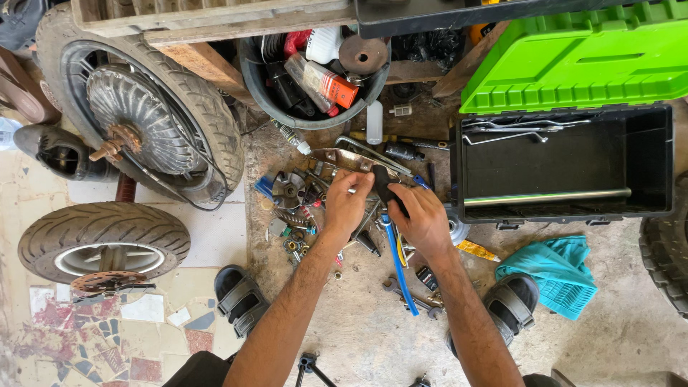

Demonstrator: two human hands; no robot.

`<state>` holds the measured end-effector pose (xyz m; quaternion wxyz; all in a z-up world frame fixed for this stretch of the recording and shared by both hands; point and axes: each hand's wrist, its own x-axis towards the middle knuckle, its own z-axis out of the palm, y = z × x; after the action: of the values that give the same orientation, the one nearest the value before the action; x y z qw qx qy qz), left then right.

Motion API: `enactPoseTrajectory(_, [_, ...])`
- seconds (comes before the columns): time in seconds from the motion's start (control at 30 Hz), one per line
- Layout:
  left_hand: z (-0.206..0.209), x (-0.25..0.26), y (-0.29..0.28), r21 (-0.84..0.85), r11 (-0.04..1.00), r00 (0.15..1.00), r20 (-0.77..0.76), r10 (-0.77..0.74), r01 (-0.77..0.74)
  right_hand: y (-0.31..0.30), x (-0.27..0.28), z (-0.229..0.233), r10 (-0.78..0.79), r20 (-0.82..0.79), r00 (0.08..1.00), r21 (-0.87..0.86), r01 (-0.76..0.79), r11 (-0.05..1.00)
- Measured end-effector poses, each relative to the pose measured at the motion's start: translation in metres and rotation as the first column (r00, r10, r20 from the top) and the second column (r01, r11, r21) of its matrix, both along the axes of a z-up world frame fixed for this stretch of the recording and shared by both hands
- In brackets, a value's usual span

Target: The person assembles a small mechanical component by fitting a metal sleeve onto a cylindrical shaft, applying a small amount of lubricant, and tightening the parts together using a hex key and a wrench.

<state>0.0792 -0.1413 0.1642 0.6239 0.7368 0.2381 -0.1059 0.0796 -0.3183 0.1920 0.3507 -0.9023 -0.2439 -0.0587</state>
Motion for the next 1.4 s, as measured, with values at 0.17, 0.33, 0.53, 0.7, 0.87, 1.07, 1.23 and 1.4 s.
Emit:
enactPoseTrajectory(0.17, [-0.003, 0.0, 0.002, -0.082, 0.994, 0.978, 0.205, -0.048, 0.066, 0.013, -0.013, -0.04, -0.016, -0.723, 0.691, 0.505, 0.544, 0.67])
enactPoseTrajectory(0.33, [0.01, 0.005, 0.009, -0.043, 0.976, 0.926, 0.328, -0.187, 0.212, 0.005, -0.013, -0.051, 0.545, -0.759, 0.357, 0.531, 0.824, 0.199])
enactPoseTrajectory(0.53, [0.017, 0.001, 0.003, 0.072, 0.986, 0.886, 0.433, -0.167, 0.15, 0.012, -0.011, -0.055, 0.412, -0.727, 0.55, 0.676, 0.679, 0.287])
enactPoseTrajectory(0.7, [-0.007, -0.001, 0.006, -0.172, 0.985, 0.984, 0.173, 0.042, -0.012, 0.003, -0.004, -0.046, 0.125, -0.765, 0.632, 0.517, 0.487, 0.705])
enactPoseTrajectory(0.87, [-0.004, -0.002, 0.006, -0.119, 0.992, 0.98, 0.189, 0.064, -0.042, 0.01, -0.002, -0.036, 0.156, -0.772, 0.616, 0.53, 0.489, 0.693])
enactPoseTrajectory(1.07, [0.024, -0.009, -0.008, 0.101, 0.993, 0.939, 0.332, -0.086, 0.055, 0.022, -0.012, -0.055, 0.303, -0.856, 0.419, 0.517, 0.712, 0.474])
enactPoseTrajectory(1.23, [0.023, -0.02, -0.006, 0.253, 0.955, 0.799, 0.538, -0.27, 0.153, 0.006, -0.015, -0.071, 0.48, -0.804, 0.351, 0.503, 0.832, 0.235])
enactPoseTrajectory(1.4, [0.022, -0.021, -0.005, 0.168, 0.967, 0.818, 0.516, -0.254, 0.194, 0.005, -0.013, -0.064, 0.492, -0.803, 0.337, 0.499, 0.831, 0.246])
